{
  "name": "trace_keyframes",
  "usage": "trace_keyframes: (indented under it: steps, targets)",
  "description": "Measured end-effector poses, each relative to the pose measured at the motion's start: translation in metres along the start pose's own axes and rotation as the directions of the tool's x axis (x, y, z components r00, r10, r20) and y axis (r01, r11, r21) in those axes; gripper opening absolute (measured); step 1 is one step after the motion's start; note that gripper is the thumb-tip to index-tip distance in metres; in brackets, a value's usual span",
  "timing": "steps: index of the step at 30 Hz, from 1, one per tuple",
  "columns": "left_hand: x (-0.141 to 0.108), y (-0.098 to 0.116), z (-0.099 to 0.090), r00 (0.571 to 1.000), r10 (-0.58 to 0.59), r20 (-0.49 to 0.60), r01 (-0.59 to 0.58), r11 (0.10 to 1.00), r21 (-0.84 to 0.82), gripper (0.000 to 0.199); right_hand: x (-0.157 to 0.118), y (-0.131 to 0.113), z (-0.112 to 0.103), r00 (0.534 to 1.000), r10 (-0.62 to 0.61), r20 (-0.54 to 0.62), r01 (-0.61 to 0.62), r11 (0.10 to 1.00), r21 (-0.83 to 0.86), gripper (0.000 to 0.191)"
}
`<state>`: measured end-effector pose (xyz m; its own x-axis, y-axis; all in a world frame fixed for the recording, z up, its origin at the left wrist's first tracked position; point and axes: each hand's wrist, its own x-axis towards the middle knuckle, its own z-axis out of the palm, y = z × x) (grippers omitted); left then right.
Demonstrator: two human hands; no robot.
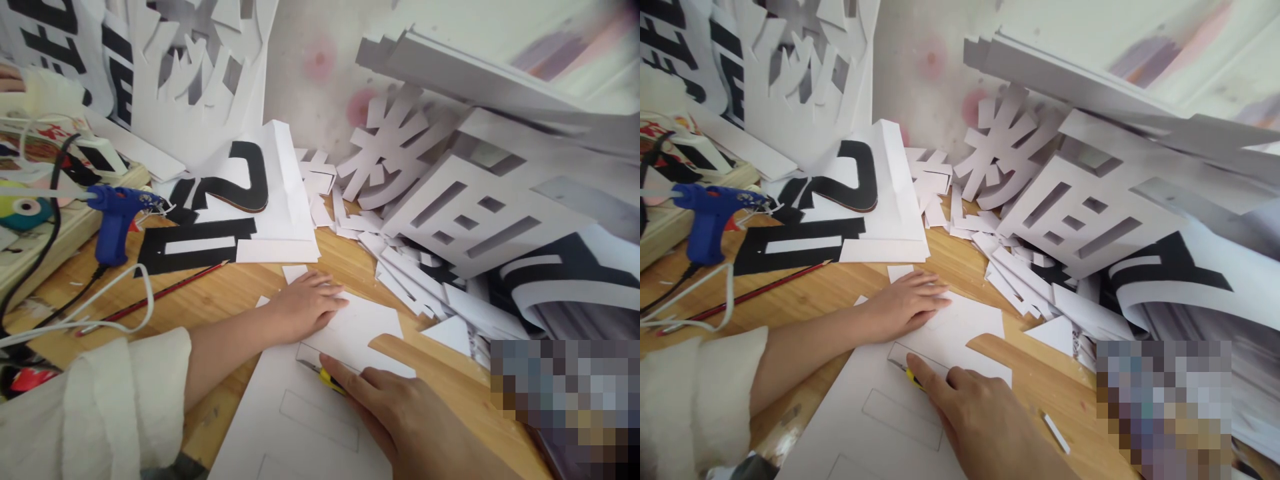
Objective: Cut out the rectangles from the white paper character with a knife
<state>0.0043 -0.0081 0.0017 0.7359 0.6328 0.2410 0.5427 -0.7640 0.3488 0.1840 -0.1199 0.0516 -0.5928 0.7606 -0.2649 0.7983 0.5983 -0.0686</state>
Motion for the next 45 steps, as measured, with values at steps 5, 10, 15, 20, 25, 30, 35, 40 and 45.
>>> trace_keyframes:
  steps: [5,10,15,20,25,30,35,40,45]
  targets:
    - [0.000,0.000,-0.001,1.000,0.001,-0.011,-0.001,1.000,0.004,0.029,0.000,-0.001,-0.003,1.000,0.027,-0.015,-0.027,0.999,0.020,0.086]
    - [0.001,0.001,-0.003,1.000,-0.009,0.011,0.009,1.000,0.000,0.029,-0.001,0.001,0.002,1.000,0.020,0.013,-0.020,0.999,0.028,0.090]
    - [0.001,0.001,-0.001,1.000,0.004,-0.008,-0.004,1.000,0.010,0.029,0.005,0.000,0.003,0.999,-0.043,0.021,0.043,0.999,-0.021,0.094]
    - [0.002,0.001,0.000,1.000,0.018,-0.012,-0.018,0.999,0.032,0.030,0.014,-0.006,-0.007,0.993,-0.113,0.040,0.117,0.984,-0.134,0.090]
    - [0.001,0.001,0.000,1.000,0.024,0.006,-0.024,0.999,0.040,0.031,0.021,-0.014,-0.019,0.985,-0.102,0.138,0.125,0.977,-0.170,0.092]
    - [0.000,-0.001,-0.002,0.999,0.029,0.027,-0.030,0.999,0.022,0.031,0.021,-0.019,-0.033,0.982,-0.103,0.159,0.137,0.965,-0.224,0.089]
    - [0.000,-0.003,-0.005,0.997,0.066,0.050,-0.067,0.998,0.020,0.031,0.016,-0.012,-0.031,0.985,-0.116,0.123,0.143,0.962,-0.233,0.092]
    - [0.001,-0.002,-0.006,0.996,0.061,0.072,-0.064,0.997,0.035,0.032,0.013,-0.005,-0.029,0.970,-0.102,0.220,0.148,0.967,-0.207,0.100]
    - [0.000,-0.002,-0.005,0.996,0.059,0.067,-0.061,0.998,0.031,0.032,0.012,-0.004,-0.035,0.957,-0.091,0.274,0.148,0.970,-0.195,0.099]
